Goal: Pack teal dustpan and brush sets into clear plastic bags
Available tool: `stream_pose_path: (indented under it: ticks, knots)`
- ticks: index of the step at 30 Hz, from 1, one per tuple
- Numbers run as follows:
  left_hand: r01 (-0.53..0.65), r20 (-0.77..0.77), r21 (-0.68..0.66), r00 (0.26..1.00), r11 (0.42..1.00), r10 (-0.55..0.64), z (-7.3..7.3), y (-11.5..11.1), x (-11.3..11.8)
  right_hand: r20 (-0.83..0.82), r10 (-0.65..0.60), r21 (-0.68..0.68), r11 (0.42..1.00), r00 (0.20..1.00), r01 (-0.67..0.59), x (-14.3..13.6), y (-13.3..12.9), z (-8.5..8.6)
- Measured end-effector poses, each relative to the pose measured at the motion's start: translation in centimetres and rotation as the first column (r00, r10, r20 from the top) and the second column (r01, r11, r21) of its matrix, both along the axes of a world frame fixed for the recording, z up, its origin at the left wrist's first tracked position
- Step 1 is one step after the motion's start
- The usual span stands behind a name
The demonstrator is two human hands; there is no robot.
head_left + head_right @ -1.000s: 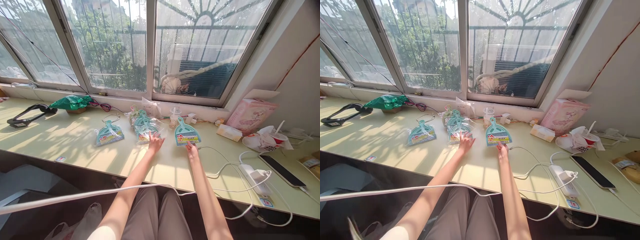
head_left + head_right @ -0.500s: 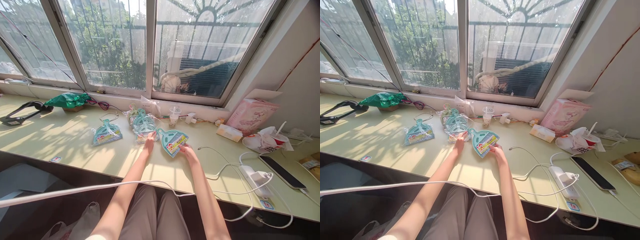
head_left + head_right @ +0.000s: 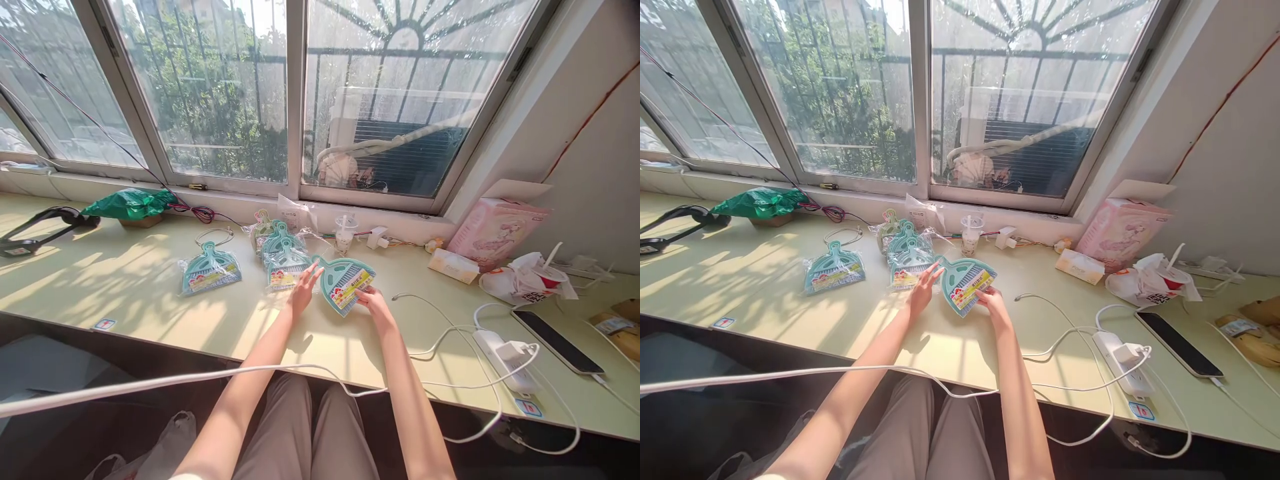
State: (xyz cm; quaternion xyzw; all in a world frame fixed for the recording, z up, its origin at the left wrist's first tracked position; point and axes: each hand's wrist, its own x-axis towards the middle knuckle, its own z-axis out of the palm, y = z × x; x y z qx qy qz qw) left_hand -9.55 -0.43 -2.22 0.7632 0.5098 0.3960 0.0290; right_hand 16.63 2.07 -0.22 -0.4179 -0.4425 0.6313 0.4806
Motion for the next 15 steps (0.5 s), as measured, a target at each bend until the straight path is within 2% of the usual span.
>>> stream_pose_path:
  ticks: [2, 4, 8, 11, 13, 15]
  knots:
    - [0.073, -0.029, -0.028, 0.997, 0.997, -0.074, 0.3, -0.3, 0.2, 0.017, -0.011, -0.018, 1.0, 1.0, 0.012, -0.3, 0.0, 0.0]
    - [0.143, -0.036, -0.043, 0.989, 0.989, -0.145, 0.8, -0.6, 0.7, 0.027, 0.038, -0.015, 0.999, 0.999, -0.037, -0.7, -0.2, 0.0]
    - [0.194, -0.036, -0.066, 0.98, 0.979, -0.197, 1.5, -1.2, 1.8, 0.023, 0.114, 0.028, 0.993, 0.993, -0.114, -1.6, -0.6, -0.1]
    - [0.232, -0.08, -0.077, 0.968, 0.97, -0.238, 1.6, -1.6, 2.3, 0.012, 0.071, 0.032, 0.997, 0.997, -0.071, -2.2, -0.5, -0.6]
    - [0.244, -0.086, -0.036, 0.965, 0.969, -0.246, 1.5, -2.0, 2.5, -0.019, 0.023, 0.028, 0.999, 1.0, -0.022, -2.5, -0.2, -1.1]
    - [0.173, -0.026, 0.044, 0.985, 0.984, -0.172, 1.4, -2.3, 2.7, -0.066, -0.021, 0.024, 0.999, 0.998, 0.022, -2.6, 0.0, -1.4]
